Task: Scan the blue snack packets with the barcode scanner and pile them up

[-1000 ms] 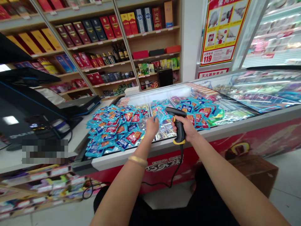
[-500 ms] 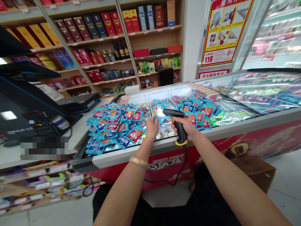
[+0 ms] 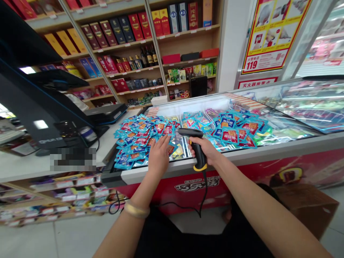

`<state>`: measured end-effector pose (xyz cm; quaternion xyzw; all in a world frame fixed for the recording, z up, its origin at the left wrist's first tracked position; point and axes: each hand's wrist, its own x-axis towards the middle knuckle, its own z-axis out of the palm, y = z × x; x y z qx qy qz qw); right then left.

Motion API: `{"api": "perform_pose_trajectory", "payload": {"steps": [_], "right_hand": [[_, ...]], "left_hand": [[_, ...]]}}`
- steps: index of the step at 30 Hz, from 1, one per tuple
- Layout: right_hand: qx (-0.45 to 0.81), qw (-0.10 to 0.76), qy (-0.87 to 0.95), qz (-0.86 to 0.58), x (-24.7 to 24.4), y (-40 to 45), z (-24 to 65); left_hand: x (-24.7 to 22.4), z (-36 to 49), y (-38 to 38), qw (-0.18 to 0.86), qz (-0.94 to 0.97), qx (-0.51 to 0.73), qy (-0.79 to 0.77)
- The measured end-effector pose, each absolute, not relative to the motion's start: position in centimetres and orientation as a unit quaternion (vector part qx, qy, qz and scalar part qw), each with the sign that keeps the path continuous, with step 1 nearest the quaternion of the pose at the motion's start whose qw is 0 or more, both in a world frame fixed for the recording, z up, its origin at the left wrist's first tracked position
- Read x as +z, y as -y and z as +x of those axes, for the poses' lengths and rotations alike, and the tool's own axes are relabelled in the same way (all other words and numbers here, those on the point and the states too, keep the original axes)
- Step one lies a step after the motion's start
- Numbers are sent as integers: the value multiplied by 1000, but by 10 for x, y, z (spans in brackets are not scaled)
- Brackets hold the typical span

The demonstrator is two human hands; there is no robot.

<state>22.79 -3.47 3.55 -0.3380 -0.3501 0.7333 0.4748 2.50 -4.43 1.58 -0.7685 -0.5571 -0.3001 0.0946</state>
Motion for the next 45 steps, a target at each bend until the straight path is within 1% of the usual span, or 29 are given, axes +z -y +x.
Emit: {"api": "perform_pose_trajectory", "payload": {"steps": [3, 6, 11, 14, 20, 23, 26, 30, 35, 39, 42, 45], "right_hand": [[748, 436, 363, -344, 36, 34, 204], [747, 409, 383, -358, 36, 33, 194], [743, 417, 367, -374, 37, 31, 197], [747, 448, 342, -353, 35, 32, 204], [728, 507, 316, -337, 35, 40, 250], [704, 543, 291, -353, 38, 46, 286], [673, 573, 285, -370, 42, 49, 326], [619, 618, 287, -391, 46, 46, 379], [586, 632, 254, -439, 48, 37, 422], [626, 589, 229, -457, 48, 25, 419], [665, 555, 235, -441, 45, 15, 402], [679, 548, 237, -427, 41, 10, 382]], "left_hand": [[6, 9, 53, 113, -747, -217, 618], [4, 9, 51, 80, -730, -163, 659], [12, 20, 39, 34, -711, -147, 687], [14, 25, 39, 45, -703, -171, 689], [9, 39, 52, 157, -664, -315, 660], [8, 64, 46, 145, -686, -361, 615], [10, 107, 34, 86, -746, -385, 537], [18, 180, 21, -8, -819, -321, 476], [26, 242, 16, -53, -844, -213, 490], [26, 247, 12, -47, -855, -154, 493], [26, 229, 6, -46, -864, -146, 479], [26, 203, 0, -70, -874, -147, 457]]}}
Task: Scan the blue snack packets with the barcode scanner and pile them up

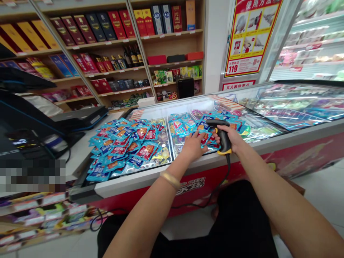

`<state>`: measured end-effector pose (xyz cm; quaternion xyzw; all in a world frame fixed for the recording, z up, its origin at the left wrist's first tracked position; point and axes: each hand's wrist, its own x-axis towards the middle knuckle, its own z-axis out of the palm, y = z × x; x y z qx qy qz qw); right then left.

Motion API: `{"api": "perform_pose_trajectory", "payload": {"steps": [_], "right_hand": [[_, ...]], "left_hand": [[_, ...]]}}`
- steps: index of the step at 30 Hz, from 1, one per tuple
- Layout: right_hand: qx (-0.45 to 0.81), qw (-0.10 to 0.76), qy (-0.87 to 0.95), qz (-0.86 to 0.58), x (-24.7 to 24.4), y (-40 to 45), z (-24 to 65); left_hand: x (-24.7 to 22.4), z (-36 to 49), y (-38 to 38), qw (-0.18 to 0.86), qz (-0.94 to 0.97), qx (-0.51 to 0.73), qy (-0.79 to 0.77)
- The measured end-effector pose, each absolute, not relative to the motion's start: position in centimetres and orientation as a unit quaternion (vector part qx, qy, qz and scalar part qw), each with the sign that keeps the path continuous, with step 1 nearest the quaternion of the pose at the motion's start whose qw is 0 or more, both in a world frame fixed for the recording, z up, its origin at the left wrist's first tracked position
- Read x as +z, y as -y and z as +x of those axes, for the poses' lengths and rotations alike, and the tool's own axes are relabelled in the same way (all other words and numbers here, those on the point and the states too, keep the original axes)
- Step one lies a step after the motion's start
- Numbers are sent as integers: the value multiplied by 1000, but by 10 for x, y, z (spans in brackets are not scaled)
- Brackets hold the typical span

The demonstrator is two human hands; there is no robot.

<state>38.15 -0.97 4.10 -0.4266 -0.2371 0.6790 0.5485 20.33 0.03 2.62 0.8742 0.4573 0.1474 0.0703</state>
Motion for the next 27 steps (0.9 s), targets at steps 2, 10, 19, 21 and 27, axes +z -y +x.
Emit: {"api": "perform_pose_trajectory", "payload": {"steps": [2, 10, 19, 21, 27], "right_hand": [[682, 549, 241, -418, 39, 9, 371], [666, 581, 298, -362, 32, 20, 353], [660, 509, 410, -370, 30, 38, 326], [658, 505, 419, -368, 32, 39, 322], [659, 510, 422, -357, 33, 39, 322]], "left_hand": [[26, 188, -4, 92, 877, 147, -448], [19, 153, -6, 158, 827, 272, -466], [15, 135, -11, 160, 666, 440, -580], [14, 134, -12, 165, 664, 446, -578], [16, 136, -9, 156, 673, 439, -575]]}}
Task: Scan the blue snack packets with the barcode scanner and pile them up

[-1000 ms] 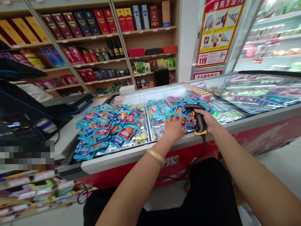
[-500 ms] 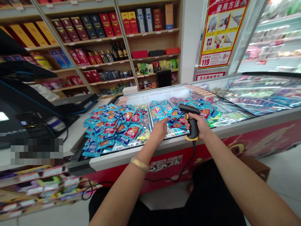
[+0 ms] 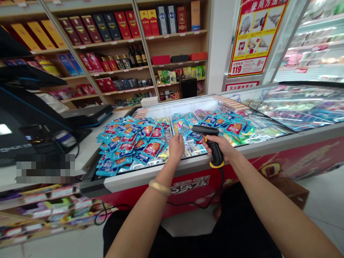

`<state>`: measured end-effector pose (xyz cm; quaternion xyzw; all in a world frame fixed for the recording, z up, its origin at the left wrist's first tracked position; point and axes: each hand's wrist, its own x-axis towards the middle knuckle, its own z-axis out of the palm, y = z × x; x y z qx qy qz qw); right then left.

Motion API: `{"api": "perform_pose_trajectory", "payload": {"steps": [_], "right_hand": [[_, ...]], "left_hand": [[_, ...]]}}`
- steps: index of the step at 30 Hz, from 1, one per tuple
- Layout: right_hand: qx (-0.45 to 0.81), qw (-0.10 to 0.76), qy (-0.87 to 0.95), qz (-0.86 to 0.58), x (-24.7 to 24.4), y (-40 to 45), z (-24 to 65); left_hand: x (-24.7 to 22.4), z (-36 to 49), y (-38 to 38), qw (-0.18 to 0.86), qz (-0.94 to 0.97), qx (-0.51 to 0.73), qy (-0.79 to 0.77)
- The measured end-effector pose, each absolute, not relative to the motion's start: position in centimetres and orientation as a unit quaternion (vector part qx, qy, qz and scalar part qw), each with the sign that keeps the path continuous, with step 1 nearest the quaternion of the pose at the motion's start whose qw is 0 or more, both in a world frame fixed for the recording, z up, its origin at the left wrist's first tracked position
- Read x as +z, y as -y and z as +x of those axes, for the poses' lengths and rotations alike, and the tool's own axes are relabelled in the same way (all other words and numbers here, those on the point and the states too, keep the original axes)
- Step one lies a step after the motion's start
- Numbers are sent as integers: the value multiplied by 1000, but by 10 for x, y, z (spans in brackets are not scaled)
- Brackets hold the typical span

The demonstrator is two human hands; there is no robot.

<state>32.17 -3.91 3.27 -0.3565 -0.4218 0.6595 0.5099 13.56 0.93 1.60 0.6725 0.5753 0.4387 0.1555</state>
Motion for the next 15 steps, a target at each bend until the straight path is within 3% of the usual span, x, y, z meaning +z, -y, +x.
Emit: {"api": "perform_pose_trajectory", "payload": {"steps": [11, 15], "right_hand": [[654, 518, 417, -360, 32, 40, 320], [645, 524, 423, -361, 32, 45, 308]], "left_hand": [[17, 137, -4, 158, 671, 434, -580], [20, 119, 6, 97, 701, 442, -552]]}}
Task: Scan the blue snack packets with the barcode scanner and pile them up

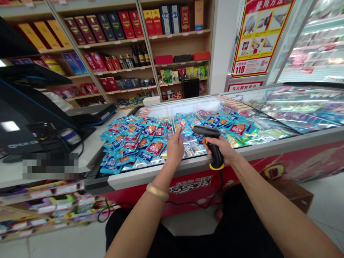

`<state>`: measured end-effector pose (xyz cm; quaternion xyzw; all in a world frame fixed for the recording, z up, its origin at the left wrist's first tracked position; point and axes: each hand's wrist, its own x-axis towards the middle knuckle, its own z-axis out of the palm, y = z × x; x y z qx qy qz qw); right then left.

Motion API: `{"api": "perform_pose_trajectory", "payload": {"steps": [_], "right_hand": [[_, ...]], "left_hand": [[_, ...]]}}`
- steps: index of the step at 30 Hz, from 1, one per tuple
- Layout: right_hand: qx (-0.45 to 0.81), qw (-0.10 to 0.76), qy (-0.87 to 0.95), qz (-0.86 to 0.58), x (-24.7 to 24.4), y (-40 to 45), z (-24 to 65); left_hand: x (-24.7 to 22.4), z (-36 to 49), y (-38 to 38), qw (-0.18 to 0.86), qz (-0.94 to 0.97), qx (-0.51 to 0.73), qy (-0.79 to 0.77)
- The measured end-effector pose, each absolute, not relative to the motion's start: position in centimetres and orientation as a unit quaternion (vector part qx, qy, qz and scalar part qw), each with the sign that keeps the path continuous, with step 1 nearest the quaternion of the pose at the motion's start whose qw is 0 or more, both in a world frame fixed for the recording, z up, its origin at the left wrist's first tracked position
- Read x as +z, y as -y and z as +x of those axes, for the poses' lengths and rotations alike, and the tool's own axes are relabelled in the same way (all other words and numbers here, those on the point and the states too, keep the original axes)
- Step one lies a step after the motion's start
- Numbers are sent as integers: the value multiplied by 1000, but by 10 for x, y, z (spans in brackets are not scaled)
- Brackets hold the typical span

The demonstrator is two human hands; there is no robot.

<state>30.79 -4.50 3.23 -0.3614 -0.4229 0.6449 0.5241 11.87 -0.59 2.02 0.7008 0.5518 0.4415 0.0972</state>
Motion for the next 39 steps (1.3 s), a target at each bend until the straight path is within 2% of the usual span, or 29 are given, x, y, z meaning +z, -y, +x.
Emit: {"api": "perform_pose_trajectory", "payload": {"steps": [3, 7, 10, 14, 29, 34, 39], "right_hand": [[655, 513, 430, -350, 34, 45, 286], [673, 490, 440, -335, 33, 39, 250], [691, 477, 433, -328, 30, 33, 231], [710, 466, 420, -319, 26, 29, 229], [719, 510, 356, -310, 32, 32, 257], [673, 561, 346, -336, 34, 31, 308], [643, 590, 335, -355, 34, 30, 348]], "left_hand": [[27, 89, 13, -4, 725, 414, -551], [32, 50, 21, -139, 681, 346, -631], [26, 35, 25, -168, 676, 265, -667], [16, 32, 28, -155, 696, 212, -669], [23, 54, 27, -157, 711, 301, -616], [23, 112, 8, -41, 781, 308, -542], [19, 171, -9, 66, 788, 263, -553]]}}
